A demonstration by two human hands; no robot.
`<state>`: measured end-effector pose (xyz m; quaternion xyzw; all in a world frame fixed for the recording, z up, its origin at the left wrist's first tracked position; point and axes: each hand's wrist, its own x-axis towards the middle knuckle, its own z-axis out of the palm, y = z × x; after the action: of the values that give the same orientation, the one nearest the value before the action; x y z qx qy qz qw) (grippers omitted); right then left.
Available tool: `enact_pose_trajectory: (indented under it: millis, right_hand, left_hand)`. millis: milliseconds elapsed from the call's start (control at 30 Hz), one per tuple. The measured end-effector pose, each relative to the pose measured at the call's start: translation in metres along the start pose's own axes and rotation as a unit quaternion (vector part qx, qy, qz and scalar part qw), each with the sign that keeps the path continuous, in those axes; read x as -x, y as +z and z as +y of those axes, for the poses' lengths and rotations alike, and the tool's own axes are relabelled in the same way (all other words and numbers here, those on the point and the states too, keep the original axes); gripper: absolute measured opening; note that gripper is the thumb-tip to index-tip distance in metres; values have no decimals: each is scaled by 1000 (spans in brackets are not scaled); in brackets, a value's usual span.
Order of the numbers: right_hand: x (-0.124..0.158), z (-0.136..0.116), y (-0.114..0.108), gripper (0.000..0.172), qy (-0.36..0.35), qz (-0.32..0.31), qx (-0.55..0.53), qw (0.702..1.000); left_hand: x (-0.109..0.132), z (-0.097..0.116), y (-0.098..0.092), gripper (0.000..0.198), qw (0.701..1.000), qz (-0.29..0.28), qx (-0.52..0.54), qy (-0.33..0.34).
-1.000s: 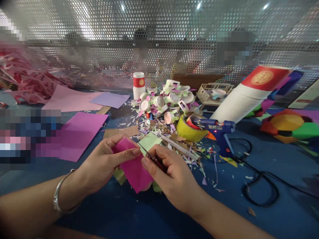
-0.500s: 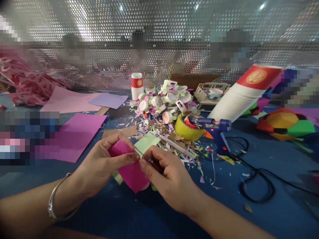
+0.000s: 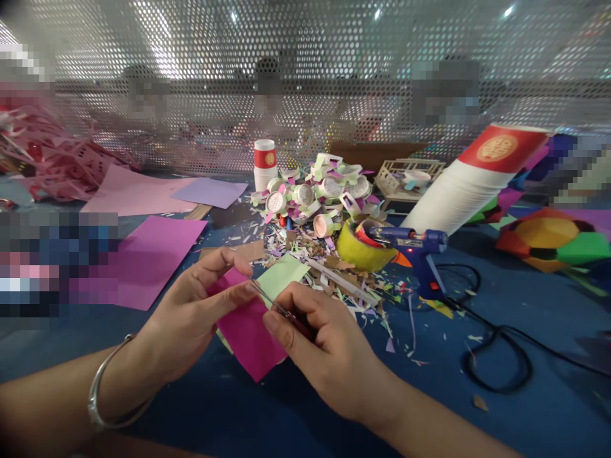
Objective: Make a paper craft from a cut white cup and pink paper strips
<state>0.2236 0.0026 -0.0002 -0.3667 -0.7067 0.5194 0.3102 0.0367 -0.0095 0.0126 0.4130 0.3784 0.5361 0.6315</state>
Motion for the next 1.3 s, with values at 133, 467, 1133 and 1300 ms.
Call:
enact_pose_trajectory:
  millis: [133,467,1133,1300]
  right_hand:
    - [-1,1,-1,28,-5,12,9,1000]
    - [-2,9,-2,22,15,22,3,1000]
    - [-10,4,-5,26,2,82,55,995]
    - [-5,10,-1,19,10,37,8,999]
  left_hand:
    - [-1,-1,-1,29,1000,24,-8,15]
    - [-4,1,-1,52,993,37,72,-81]
    - [-3,-2,-4,17,989,37,72,-126]
    - [-3,0,-6,21,995,45,-32,-81]
